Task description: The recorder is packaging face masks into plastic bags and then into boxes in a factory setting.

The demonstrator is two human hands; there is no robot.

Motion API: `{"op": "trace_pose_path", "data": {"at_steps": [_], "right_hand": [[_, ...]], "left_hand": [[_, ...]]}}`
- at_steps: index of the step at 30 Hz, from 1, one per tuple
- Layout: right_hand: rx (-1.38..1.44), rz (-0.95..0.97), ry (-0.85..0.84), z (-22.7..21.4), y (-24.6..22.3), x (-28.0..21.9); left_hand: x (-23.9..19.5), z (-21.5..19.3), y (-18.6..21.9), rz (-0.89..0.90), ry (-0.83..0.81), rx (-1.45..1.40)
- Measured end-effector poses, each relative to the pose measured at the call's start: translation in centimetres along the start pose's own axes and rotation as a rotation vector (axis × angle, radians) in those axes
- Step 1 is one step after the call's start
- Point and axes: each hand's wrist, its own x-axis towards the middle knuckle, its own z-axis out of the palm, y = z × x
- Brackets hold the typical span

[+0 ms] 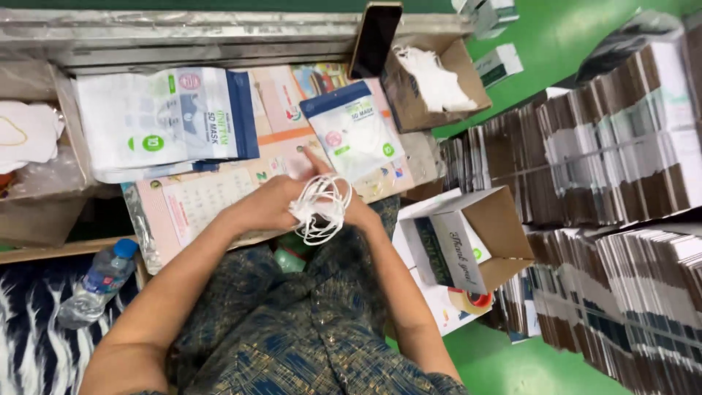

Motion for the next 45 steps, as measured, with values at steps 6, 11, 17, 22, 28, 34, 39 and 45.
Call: {"op": "trace_pose_path", "data": {"at_steps": [6, 11, 17, 22, 28, 34, 39, 45], "right_hand": [[-0.095, 0.234, 0.310, 0.6, 2.6, -2.1], [0.006, 0.345, 0.488, -1.0, -0.2, -3.2], [0.274, 0.342, 0.586, -2.9, -3.5, -4.6], [-0.246, 0.402, 0.115, -2.2, -0.1, -4.7], [-0.417, 0.069, 0.242, 0.0, 1.4, -4.2], [-0.011, 0.328, 0.207, -0.3, -1.1, -2.5], [-0.128, 0.113, 0.195, 0.0, 0.6, -3.0], [-0.120, 0.261, 0.485, 0.7, 3.0, -3.5]], "left_hand": [[5.0, -4.3, -3.2, 0.113, 0.766, 0.346], [6.0, -2.5, -8.5, 0.034, 0.882, 0.365], [4.9, -2.7, -3.9, 0.048, 0.570, -0.688], [3.6, -1.4, 1.4, 0.185, 0.232, 0.110], [1.7, 1.7, -0.9, -0.007, 0.231, 0.157], [2.1, 2.4, -2.1, -0.008, 0.043, 0.106], [3.2, 0.2, -1.0, -0.059, -0.050, 0.063], [4.7, -4.2, -7.4, -0.208, 0.835, 0.589]]}}
